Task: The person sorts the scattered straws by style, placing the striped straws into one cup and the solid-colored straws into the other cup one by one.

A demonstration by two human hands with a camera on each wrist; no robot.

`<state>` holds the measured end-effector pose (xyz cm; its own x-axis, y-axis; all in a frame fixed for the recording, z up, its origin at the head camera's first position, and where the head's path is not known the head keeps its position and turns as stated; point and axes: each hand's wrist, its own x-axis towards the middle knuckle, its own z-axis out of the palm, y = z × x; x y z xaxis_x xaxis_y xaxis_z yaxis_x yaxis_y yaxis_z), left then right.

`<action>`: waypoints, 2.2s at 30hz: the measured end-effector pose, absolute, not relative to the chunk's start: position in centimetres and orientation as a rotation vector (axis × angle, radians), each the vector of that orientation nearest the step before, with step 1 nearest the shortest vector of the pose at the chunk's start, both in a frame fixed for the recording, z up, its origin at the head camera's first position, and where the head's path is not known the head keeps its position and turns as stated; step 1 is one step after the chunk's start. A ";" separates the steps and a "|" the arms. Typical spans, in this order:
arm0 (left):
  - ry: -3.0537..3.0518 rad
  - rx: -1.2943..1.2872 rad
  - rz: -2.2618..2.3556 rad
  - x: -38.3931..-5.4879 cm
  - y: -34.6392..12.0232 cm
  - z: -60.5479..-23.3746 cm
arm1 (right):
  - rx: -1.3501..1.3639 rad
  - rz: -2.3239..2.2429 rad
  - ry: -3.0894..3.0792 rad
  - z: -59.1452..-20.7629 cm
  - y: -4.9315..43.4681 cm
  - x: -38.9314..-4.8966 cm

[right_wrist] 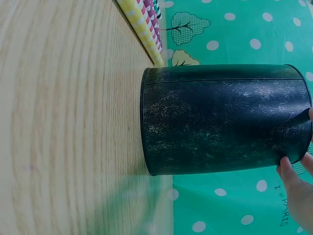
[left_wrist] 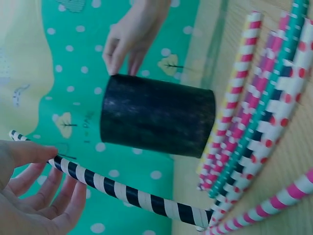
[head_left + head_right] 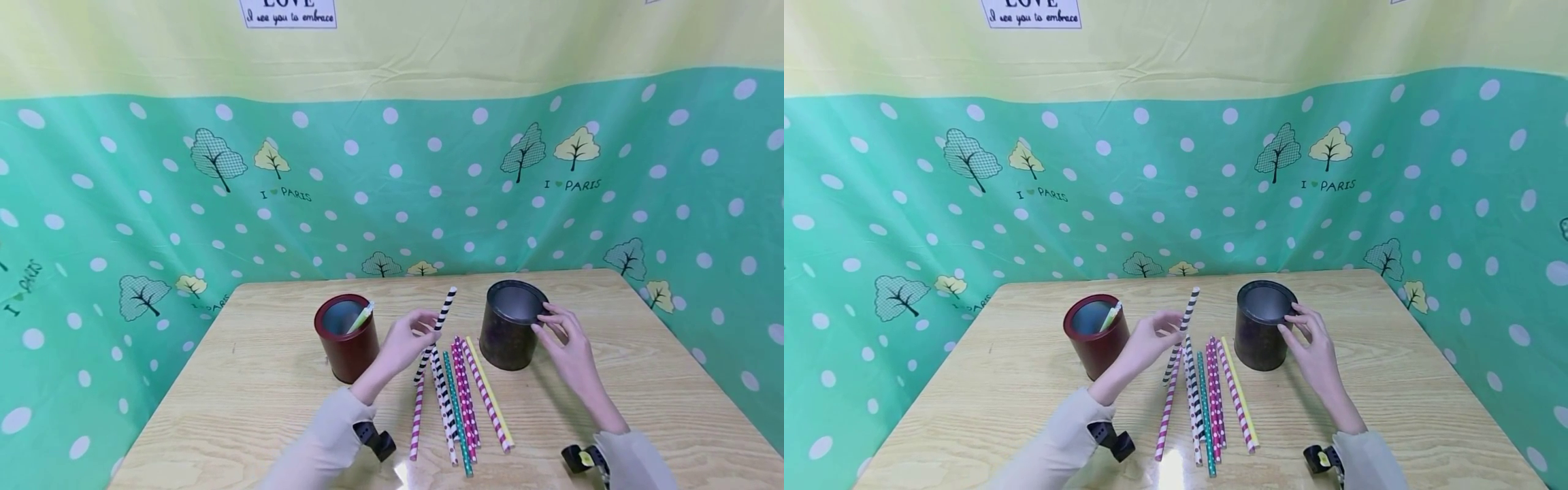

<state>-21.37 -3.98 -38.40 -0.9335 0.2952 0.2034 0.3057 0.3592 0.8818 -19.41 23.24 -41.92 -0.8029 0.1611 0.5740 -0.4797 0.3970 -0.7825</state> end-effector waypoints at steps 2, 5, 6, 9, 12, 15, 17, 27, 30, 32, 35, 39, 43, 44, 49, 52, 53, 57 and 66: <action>-2.539 -0.593 -1.716 -21.5 -3.8 -38.1 | 0.269 1.426 -2.084 -41.4 22.9 -19.0; -2.472 -0.612 -1.785 -21.6 -3.5 -37.5 | 0.259 1.421 -2.098 -41.0 22.7 -18.7; -2.455 -0.615 -1.800 -21.6 -3.4 -37.3 | 0.257 1.420 -2.101 -40.9 22.7 -18.7; -2.409 -0.602 -1.849 -21.7 -3.0 -36.6 | 0.247 1.420 -2.107 -40.8 22.6 -18.7; -2.365 -0.583 -1.890 -21.6 -2.7 -35.7 | 0.242 1.418 -2.110 -40.8 22.6 -18.7; -2.306 -0.580 -1.942 -21.1 -2.3 -34.4 | 0.239 1.421 -2.109 -40.8 22.6 -18.7; -2.266 -0.599 -1.971 -20.7 -2.1 -33.5 | 0.238 1.420 -2.111 -40.8 22.6 -18.7; -2.058 -0.697 -2.074 -21.7 -0.7 -32.5 | 0.228 1.395 -2.137 -40.7 22.6 -18.6; -1.980 -0.732 -2.119 -21.8 -0.1 -32.3 | 0.228 1.397 -2.131 -40.8 22.6 -18.6; -1.934 -0.754 -2.147 -21.9 0.3 -32.2 | 0.231 1.399 -2.127 -40.8 22.6 -18.6; -1.880 -0.773 -2.182 -22.1 0.9 -32.2 | 0.236 1.395 -2.128 -40.8 22.6 -18.6; -1.847 -0.758 -2.203 -22.4 1.7 -32.2 | 0.242 1.403 -2.117 -40.8 22.6 -18.6; -1.822 -0.745 -2.228 -22.6 2.6 -32.4 | 0.246 1.412 -2.107 -40.9 22.6 -18.7; -1.824 -0.736 -2.235 -22.3 2.7 -32.3 | 0.247 1.411 -2.108 -40.9 22.6 -18.7; -1.861 -0.691 -2.245 -21.1 3.2 -31.3 | 0.248 1.407 -2.111 -40.9 22.6 -18.7; -1.888 -0.675 -2.227 -21.0 3.5 -31.2 | 0.246 1.411 -2.104 -40.9 22.6 -18.7; -1.896 -0.672 -2.217 -21.0 3.7 -31.3 | 0.247 1.409 -2.104 -40.9 22.6 -18.8; -1.941 -0.653 -2.178 -21.1 4.1 -31.5 | 0.250 1.409 -2.102 -41.0 22.7 -18.8; -1.971 -0.624 -2.145 -21.4 4.5 -32.3 | 0.261 1.420 -2.086 -41.1 22.7 -18.9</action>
<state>-21.37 4.54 -32.26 -0.8997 0.1584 0.4069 0.3920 -0.1172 0.9125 -18.85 22.68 -41.06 -0.8034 0.1643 0.5723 -0.4721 0.4099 -0.7805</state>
